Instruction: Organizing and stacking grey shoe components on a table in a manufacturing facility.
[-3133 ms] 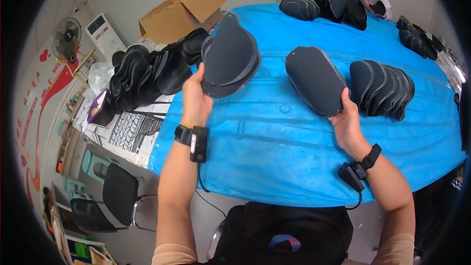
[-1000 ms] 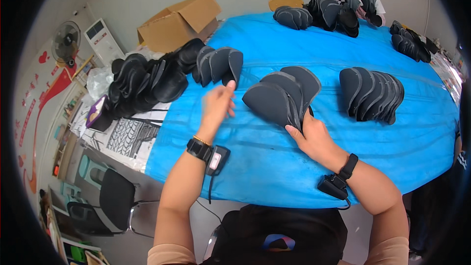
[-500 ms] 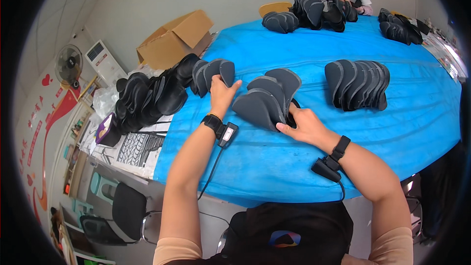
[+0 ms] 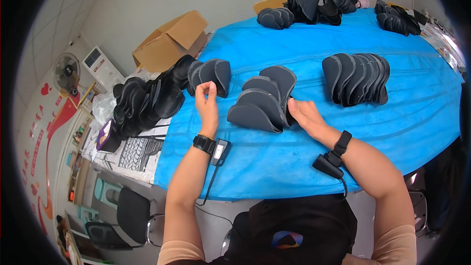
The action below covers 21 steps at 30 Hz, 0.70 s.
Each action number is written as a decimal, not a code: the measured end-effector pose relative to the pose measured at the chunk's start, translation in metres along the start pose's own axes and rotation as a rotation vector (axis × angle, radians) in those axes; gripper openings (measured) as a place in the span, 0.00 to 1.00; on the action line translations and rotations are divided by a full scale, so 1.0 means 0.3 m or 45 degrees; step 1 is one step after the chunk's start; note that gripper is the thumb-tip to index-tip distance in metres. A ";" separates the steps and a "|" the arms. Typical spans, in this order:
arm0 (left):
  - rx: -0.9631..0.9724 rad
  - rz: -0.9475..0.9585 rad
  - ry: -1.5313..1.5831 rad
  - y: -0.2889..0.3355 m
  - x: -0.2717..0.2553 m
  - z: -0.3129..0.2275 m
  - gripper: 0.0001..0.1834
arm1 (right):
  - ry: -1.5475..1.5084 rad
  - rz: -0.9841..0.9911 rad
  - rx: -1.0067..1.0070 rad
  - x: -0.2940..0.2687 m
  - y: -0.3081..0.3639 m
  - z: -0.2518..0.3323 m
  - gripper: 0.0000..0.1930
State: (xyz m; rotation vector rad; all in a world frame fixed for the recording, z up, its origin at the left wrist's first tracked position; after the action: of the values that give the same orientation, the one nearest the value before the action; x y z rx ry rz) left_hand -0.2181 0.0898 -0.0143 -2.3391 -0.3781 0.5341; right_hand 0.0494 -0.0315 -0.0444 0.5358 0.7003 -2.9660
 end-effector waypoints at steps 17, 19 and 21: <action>0.480 0.400 0.037 0.169 0.135 -0.296 0.21 | 0.097 -0.021 -0.007 0.005 0.022 0.039 0.32; 0.334 0.439 0.199 0.160 0.141 -0.272 0.22 | 0.020 -0.033 0.021 -0.002 0.021 0.030 0.31; 0.416 0.397 0.184 0.156 0.147 -0.290 0.22 | 0.033 -0.080 0.007 -0.016 0.022 0.022 0.31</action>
State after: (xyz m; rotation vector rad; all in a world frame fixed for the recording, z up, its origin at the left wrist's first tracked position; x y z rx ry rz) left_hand -0.1327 0.0249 0.0000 -2.1083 0.1369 0.5242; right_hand 0.0527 -0.0405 -0.0400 0.5639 0.7251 -3.0250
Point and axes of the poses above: each hand's wrist, its own y-axis away from the middle knuckle, its own x-axis out of the palm, z = x × y, the point moved 8 cm from there along -y, towards the middle knuckle, and after that the axes turned 6 degrees about -y, right-handed, at the moved point
